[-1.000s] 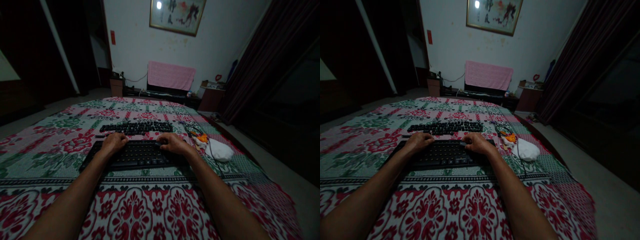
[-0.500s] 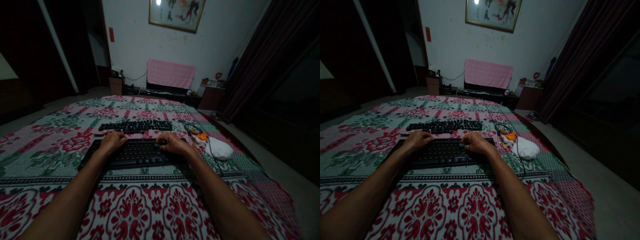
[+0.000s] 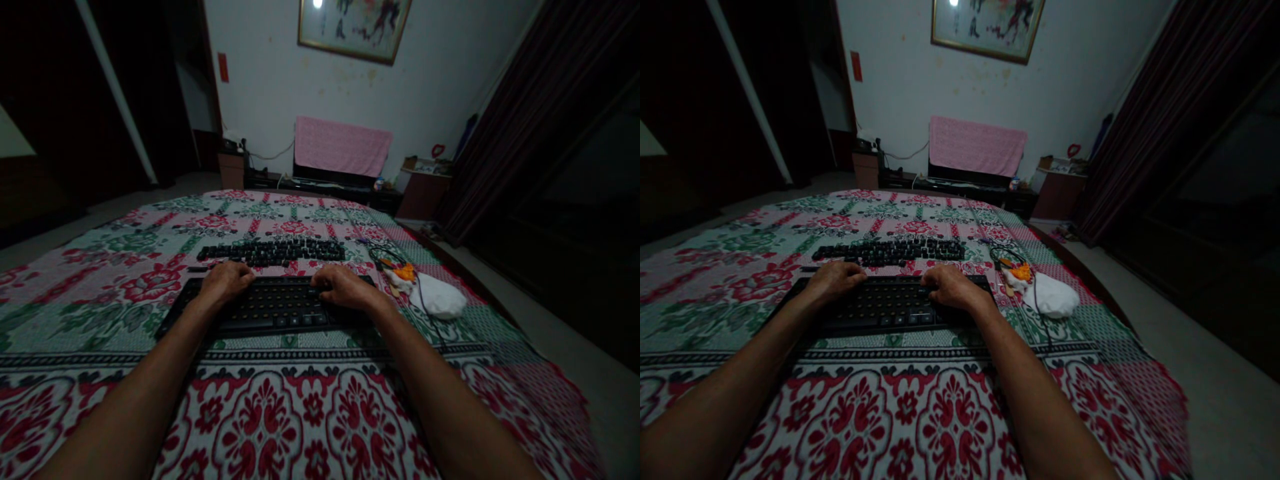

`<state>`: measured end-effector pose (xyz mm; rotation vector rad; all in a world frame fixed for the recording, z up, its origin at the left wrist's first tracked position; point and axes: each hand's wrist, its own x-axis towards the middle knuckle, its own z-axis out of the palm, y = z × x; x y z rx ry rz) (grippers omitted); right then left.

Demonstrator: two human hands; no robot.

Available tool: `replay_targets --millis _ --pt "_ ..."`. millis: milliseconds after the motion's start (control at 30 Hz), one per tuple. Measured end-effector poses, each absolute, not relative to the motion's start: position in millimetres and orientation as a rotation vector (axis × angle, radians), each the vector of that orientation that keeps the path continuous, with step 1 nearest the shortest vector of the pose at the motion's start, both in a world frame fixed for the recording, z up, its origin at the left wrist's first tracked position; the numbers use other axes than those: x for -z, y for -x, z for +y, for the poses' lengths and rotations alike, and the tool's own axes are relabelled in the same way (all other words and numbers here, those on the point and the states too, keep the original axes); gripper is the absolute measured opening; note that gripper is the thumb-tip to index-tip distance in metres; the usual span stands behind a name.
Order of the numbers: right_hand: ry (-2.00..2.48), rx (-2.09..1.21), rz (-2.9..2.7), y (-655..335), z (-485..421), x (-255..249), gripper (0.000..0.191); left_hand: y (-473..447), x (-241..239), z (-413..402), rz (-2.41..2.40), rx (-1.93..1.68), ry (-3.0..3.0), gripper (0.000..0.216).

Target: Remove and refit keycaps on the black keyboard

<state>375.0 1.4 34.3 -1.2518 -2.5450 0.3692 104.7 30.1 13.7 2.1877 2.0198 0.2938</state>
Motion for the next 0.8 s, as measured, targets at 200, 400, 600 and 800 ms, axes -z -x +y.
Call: replay_targets --millis 200,400,600,800 --pt "1.248 -0.343 -2.556 -374.0 0.6 -34.3 0.028 -104.7 -13.5 30.1 2.015 -0.304 -2.193 0.036" --pt "1.229 -0.341 -2.558 -373.8 1.1 -33.3 0.027 -104.9 -13.8 30.2 2.018 -0.3 -2.17 0.036" --pt "1.209 -0.331 -2.587 -374.5 1.8 -32.3 0.026 -106.5 -15.9 28.3 2.041 -0.274 -2.161 0.036" --pt "1.204 -0.277 -2.543 -377.1 1.3 -29.7 0.041 -105.7 -15.3 29.0 2.035 -0.277 -2.181 0.036"
